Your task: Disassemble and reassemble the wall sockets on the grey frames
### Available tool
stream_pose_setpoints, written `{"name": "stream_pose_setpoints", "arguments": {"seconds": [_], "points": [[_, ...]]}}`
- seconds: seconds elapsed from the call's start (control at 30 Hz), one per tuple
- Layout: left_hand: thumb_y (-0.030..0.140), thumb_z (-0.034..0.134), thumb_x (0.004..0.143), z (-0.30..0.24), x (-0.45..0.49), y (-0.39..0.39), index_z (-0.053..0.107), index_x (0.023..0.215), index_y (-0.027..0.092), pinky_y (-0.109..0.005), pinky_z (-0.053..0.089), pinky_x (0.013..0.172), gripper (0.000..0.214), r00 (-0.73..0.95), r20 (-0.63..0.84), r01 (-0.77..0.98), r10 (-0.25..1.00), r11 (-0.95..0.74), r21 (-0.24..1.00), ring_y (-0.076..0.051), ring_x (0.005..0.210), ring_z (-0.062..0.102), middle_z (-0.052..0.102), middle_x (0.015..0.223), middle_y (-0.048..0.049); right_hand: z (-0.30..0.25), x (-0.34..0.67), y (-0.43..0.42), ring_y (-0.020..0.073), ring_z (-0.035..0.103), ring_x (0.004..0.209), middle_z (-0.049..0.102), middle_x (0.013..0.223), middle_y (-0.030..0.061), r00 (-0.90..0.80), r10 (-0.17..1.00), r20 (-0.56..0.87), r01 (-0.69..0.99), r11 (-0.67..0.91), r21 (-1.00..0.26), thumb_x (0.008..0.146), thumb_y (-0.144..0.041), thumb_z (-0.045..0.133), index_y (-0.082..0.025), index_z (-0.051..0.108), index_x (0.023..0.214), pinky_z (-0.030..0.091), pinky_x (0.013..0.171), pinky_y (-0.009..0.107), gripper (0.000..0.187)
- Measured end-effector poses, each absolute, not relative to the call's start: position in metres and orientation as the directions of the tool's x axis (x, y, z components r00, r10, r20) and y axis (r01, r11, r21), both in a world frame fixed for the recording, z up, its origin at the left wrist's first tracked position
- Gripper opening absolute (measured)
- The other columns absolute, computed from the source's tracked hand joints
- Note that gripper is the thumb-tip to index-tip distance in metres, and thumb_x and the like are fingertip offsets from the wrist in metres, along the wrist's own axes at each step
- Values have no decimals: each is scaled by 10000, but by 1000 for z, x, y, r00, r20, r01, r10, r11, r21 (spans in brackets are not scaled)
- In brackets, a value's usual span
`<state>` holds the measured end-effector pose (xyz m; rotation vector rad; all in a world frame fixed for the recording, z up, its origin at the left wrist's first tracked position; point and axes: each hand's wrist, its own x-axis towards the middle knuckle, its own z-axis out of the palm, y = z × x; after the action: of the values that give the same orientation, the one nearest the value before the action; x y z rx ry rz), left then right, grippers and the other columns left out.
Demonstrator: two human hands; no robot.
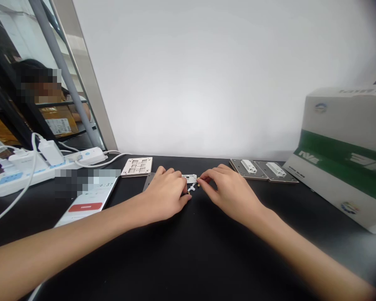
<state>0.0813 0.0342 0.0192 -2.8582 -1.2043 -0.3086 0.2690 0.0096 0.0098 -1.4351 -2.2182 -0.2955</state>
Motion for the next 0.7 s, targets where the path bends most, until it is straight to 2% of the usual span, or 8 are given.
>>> {"name": "stream_pose_setpoints", "arguments": {"seconds": [0.23, 0.47, 0.7], "points": [[131, 450, 920, 17, 79, 22, 573, 774, 146, -384, 349, 728, 191, 765, 148, 639, 627, -768, -50, -228, 777, 542, 618, 800, -78, 11, 270, 10, 215, 590, 773, 701, 773, 66, -341, 791, 508, 894, 441, -85, 900, -212, 552, -163, 658, 813, 480, 680, 334, 146], [208, 419, 966, 19, 74, 6, 557, 847, 151, -391, 359, 761, 191, 791, 209, 602, 575, -793, -93, -242, 829, 527, 596, 865, -84, 15, 269, 9, 216, 595, 785, 706, 784, 74, -332, 792, 513, 894, 437, -96, 896, -196, 540, -162, 654, 812, 483, 693, 342, 145], [98, 354, 964, 21, 72, 10, 534, 832, 157, -348, 344, 707, 231, 786, 288, 591, 548, -803, -84, -181, 724, 501, 574, 837, -46, 14, 270, 11, 215, 589, 775, 701, 770, 64, -335, 784, 522, 894, 440, -88, 897, -209, 551, -163, 650, 808, 467, 672, 330, 141]]}}
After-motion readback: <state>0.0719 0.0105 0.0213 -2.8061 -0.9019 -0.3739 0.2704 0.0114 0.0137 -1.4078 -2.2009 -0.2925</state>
